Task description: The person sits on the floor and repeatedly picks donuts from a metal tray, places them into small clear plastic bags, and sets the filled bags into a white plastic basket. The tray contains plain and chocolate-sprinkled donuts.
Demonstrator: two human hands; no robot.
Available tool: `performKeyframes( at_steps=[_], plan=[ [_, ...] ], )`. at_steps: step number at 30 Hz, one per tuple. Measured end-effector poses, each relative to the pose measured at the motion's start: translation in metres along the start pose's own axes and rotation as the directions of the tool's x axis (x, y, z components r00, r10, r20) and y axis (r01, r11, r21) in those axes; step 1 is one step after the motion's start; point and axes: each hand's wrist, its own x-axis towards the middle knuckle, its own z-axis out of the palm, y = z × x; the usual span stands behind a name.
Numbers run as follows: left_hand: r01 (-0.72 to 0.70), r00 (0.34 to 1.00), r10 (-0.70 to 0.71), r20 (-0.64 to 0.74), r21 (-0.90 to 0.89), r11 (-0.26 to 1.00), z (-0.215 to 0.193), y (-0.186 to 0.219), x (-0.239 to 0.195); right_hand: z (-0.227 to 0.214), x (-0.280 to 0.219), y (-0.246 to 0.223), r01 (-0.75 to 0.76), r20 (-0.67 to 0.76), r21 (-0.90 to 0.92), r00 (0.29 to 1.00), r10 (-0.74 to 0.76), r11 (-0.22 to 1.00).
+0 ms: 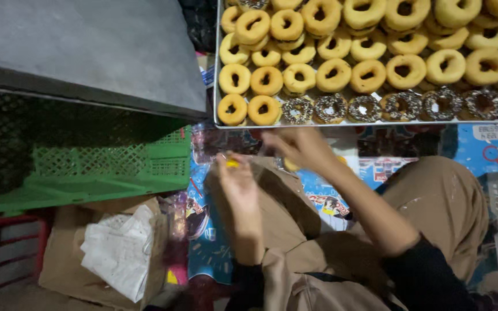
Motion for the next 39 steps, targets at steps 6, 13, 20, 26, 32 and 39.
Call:
performKeyframes(
  at_steps=[6,13,20,26,32,39],
  plan=[
    [-0.216,0.892,0.075,-0.445,-0.275,0.937,-0.03,0.048,0.033,0.008,0.105,0.012,0.145,-0.097,-0.546,0.967,-0.235,0.825],
    [-0.2,0.908,-0.038,-0.417,-0.513,0.835,-0.003,0.02,0.025,-0.015,0.008,-0.002,0.209,-0.434,-0.149,0.864,-0.254,0.966],
    [-0.079,0.995,0.05,-0.083,-0.396,0.915,0.057,-0.06,-0.019,0.029,-0.121,-0.033,0.327,-0.634,0.343,0.772,-0.04,0.881],
    [-0.071,0.99,0.102,-0.093,0.286,0.956,0.092,-0.077,-0.045,0.013,-0.127,-0.028,0.195,-0.482,0.317,0.876,-0.019,0.928],
    [-0.144,0.917,0.372,-0.146,0.748,0.648,0.044,-0.1,-0.072,-0.044,-0.136,-0.051,0.326,-0.357,0.386,0.915,-0.186,0.863],
    [-0.66,0.746,-0.201,0.635,0.743,-0.105,0.105,-0.058,-0.075,-0.103,-0.172,-0.033,0.262,-0.2,0.352,0.959,-0.201,0.899]
  ],
)
